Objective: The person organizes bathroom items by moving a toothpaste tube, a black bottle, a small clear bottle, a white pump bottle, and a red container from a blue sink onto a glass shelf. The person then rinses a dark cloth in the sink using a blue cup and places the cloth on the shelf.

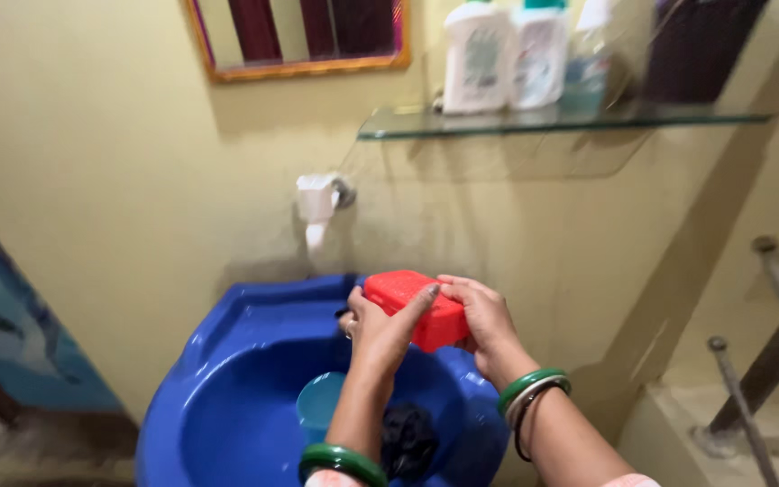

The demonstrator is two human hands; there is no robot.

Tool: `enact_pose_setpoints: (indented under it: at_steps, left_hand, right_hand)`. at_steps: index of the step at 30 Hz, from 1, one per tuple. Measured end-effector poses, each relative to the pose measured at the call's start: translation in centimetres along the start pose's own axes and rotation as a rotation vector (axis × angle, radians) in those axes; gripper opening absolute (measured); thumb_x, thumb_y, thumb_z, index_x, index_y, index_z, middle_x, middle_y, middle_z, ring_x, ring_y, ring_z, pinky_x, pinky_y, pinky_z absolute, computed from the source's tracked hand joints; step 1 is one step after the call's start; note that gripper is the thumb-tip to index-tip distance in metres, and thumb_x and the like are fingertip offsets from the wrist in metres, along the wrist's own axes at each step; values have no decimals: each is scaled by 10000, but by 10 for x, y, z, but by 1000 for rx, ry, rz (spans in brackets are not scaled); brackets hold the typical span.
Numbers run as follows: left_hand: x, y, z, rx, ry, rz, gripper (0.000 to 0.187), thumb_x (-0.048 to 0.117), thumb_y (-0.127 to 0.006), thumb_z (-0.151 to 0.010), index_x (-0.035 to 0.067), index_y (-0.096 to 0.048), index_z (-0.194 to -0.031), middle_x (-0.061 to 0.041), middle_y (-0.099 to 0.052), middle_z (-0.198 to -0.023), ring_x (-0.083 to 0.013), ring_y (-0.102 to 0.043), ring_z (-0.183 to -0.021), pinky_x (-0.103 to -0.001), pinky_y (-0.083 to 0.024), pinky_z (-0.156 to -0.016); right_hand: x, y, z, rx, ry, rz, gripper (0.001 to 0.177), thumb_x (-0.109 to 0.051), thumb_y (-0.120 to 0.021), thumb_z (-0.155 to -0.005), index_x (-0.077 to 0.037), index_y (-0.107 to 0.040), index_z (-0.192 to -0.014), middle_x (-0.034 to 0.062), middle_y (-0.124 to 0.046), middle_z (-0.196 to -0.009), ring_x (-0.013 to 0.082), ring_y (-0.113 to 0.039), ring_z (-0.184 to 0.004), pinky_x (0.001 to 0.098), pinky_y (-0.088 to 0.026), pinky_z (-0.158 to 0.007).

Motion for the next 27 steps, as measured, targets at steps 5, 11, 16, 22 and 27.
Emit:
enact_pose_setpoints:
  at_steps: [5,11,16,22,27]
  left_hand:
    - [79,-27,33,-17,-337,31,1584,586,-904,-511,22,113,-1587,-210,-48,-1613,-355,-267,-1468,-411,-405,-1130]
    - [178,-42,43,-50,-698,-134,1576,539,-1018,-492,-30,-18,-1571,-349,-91,-1571,-395,-301,-1452,-419,-384,-1145]
    - [269,-21,36,-408,-757,-2,933,460,-915,-714,-20,-507,-1403,-173,-704,-1146,-211,-613,-983,-367,-487,-847]
    - [361,1,56,-527,-624,-4,688,348,-870,-695,69,-630,-1276,-46,-727,-1081,-97,-690,-877,-236,-581,-797]
    - [422,6,61,-568,-681,85,663,318,-848,-716,57,-635,-1287,-57,-760,-1090,-107,-724,-918,-236,-607,-852]
  right_hand:
    - [-88,20,23,-113,99,29,376,-230,-554,-920,-111,-704,-1244,66,-753,-1065,165,-725,-867,328,-610,-653]
    - [-206,35,51,-188,267,123,431,-425,-526,-971,-149,-690,-1259,52,-751,-1069,138,-695,-841,303,-584,-650]
    - [-308,31,92,-324,411,315,466,-380,-648,-908,-178,-630,-1327,36,-700,-1142,112,-697,-891,294,-613,-773]
    - [-401,24,113,-312,597,417,499,-263,-746,-852,-99,-633,-1309,68,-724,-1141,132,-720,-922,295,-628,-845]
    - [-451,19,113,-200,675,383,488,-251,-775,-830,-50,-646,-1256,114,-745,-1101,188,-778,-885,304,-614,-799]
Point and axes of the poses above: each hand's wrist, its own z-axis away from the middle knuckle, its own y-axis out of the back of the hand, x = y × z, the point moved 5 cm from there along -z, towards the middle knuckle
